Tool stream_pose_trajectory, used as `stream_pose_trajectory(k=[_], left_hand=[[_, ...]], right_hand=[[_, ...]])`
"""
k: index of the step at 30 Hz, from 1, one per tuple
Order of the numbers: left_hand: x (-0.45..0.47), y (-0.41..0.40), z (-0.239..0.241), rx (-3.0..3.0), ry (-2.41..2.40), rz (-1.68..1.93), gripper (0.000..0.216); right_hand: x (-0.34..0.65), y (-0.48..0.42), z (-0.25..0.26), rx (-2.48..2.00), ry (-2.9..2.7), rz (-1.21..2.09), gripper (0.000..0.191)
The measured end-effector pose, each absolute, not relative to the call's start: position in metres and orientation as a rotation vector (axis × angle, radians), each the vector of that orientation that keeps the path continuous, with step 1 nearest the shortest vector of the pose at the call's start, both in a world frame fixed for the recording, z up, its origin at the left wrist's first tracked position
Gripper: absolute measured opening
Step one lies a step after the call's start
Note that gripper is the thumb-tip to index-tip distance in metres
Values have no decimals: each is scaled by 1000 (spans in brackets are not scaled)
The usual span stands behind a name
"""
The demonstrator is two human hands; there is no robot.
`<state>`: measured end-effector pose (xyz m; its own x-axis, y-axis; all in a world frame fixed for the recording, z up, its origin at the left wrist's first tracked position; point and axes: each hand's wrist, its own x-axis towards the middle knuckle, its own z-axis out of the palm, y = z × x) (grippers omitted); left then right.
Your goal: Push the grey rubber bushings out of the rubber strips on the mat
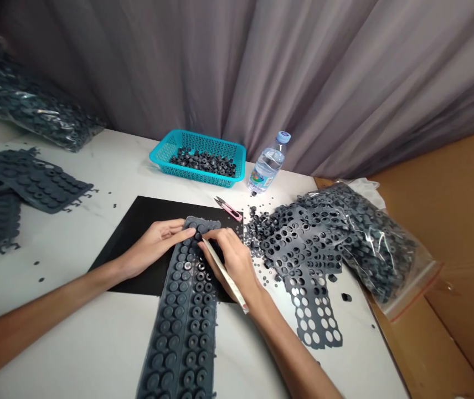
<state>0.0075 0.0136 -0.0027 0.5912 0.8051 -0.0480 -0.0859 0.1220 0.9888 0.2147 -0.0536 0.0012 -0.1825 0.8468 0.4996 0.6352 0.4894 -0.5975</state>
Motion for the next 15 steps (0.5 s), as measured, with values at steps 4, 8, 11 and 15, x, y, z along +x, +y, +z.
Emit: stream_pose_trajectory(k=[4,8,11,15], left_hand=[[8,14,-6,1294,717,725,38],[8,15,-8,1314,719,713,42],[8,15,-9,1333,720,712,42],[9,15,-11,1348,723,719,39]], right_hand=[[217,-53,-1,-1264,-1898,305,13],[219,-52,-4,-1284,-1938,282,16],[219,-51,-5,-1300,-1975,252,18],[217,-51,-4,-1306,-2050,142,27]])
